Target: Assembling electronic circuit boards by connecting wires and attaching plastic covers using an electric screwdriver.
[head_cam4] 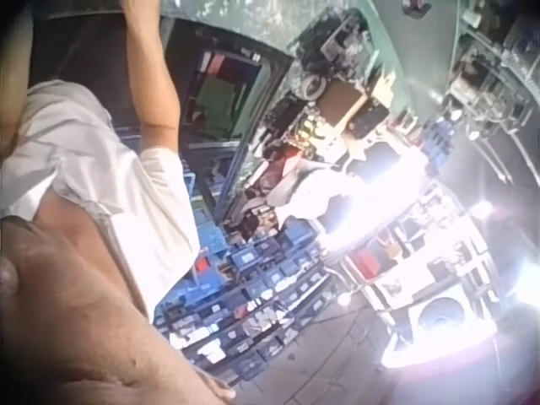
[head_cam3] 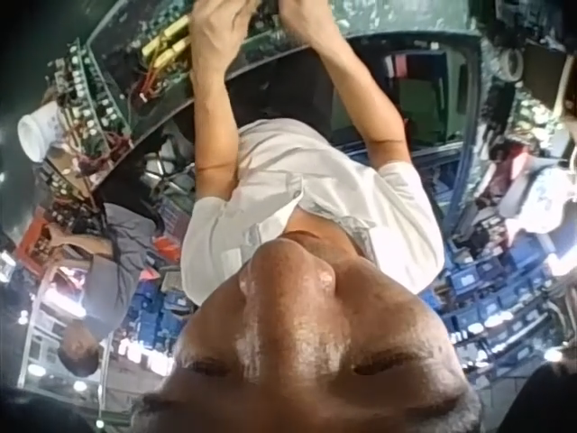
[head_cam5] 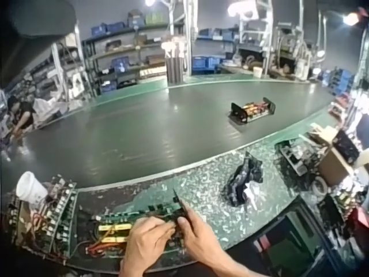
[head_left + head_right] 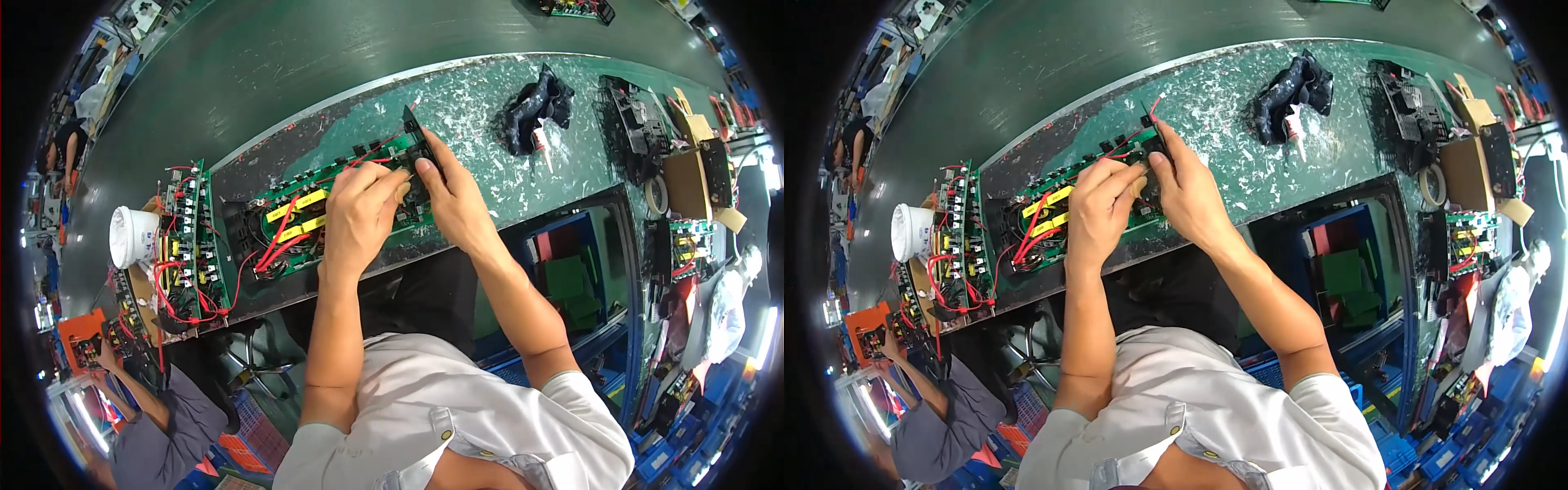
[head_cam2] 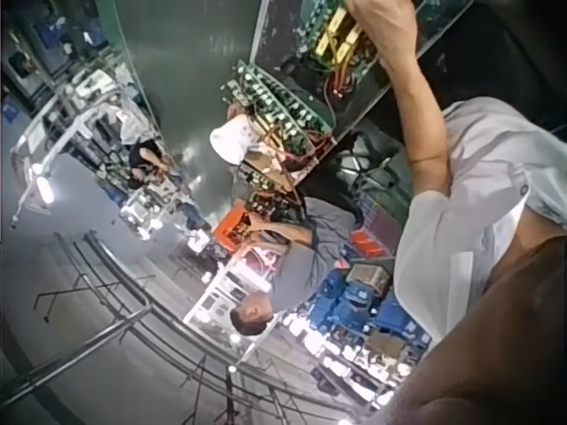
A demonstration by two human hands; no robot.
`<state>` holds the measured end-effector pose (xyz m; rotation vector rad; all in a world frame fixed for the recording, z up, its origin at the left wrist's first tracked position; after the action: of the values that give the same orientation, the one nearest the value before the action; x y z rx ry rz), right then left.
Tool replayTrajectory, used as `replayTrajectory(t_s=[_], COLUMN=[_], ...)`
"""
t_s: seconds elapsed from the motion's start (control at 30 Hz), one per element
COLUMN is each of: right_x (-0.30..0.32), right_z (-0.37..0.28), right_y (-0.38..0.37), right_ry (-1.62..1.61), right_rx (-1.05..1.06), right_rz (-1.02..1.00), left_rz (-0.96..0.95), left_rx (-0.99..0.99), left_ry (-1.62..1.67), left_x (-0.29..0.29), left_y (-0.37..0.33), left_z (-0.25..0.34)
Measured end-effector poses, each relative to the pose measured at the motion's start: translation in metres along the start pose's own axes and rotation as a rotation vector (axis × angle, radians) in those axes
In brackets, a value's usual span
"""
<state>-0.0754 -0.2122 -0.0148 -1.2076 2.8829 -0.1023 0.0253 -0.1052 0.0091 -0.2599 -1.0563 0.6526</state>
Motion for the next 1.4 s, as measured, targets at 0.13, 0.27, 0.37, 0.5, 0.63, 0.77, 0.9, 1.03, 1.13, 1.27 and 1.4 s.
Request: replayTrajectory(t_s=[0.13, 0.27, 0.37, 0.5, 0.63, 0.77, 0.9, 1.03, 1.13, 1.27, 1.4], right_x=[0.001, -0.004, -0.001, 0.014, 0.031, 0.029, -0.017, -0.035, -0.016, 0.019, 0.023], right_z=[-0.010, -0.021, -0.007, -0.013, -0.007, -0.041, -0.034, -0.004, -0.006, -0.004, 0.001], right_y=[0.006, 0.003, 0.001, -0.011, -0.016, 0.019, 0.049, 0.037, 0.032, 0.036, 0.036], right_ry=[0.200, 0.331, 0.227, 0.393, 0.497, 0.719, 0.631, 0.675, 0.202, -0.251, -0.236], right_rx=[0.050, 0.133, 0.092, 0.177, 0.072, 0.550, 0.502, 0.473, 0.207, -0.112, -0.102], right_rz=[0.051, 0.084, 0.103, 0.074, 0.108, 0.348, 0.011, -0.098, -0.128, 0.020, 0.015], left_rz=[0.026, 0.011, -0.128, -0.544, -0.450, -0.651, -0.792, -0.937, -0.930, -0.813, -0.716], left_rx=[-0.137, -0.292, -0.212, -0.051, 0.175, 0.225, 0.199, 0.078, 0.118, 0.517, 0.694], left_ry=[-0.047, -0.172, -0.086, 0.018, 0.100, -0.017, 0.230, 0.062, 0.080, 0.419, 0.609], left_x=[-0.001, 0.006, 0.004, 0.038, 0.058, 0.024, -0.034, -0.057, -0.057, -0.034, -0.016], left_y=[-0.009, -0.029, -0.031, -0.062, -0.091, -0.097, -0.105, -0.113, -0.120, -0.118, -0.103], left_z=[0.003, 0.011, 0.008, -0.007, -0.045, -0.073, -0.070, -0.066, -0.061, -0.073, -0.083])
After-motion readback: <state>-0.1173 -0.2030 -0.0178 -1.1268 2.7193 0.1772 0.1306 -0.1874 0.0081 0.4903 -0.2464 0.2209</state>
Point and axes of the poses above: each hand's wrist, its own y-axis away from the middle knuckle, its own x-axis out of the back of the hand, z = x × y, the point moved 3 cm from there along -y, towards the middle knuckle, and after that the axes turned 7 degrees about -y, right-handed, at the moved point
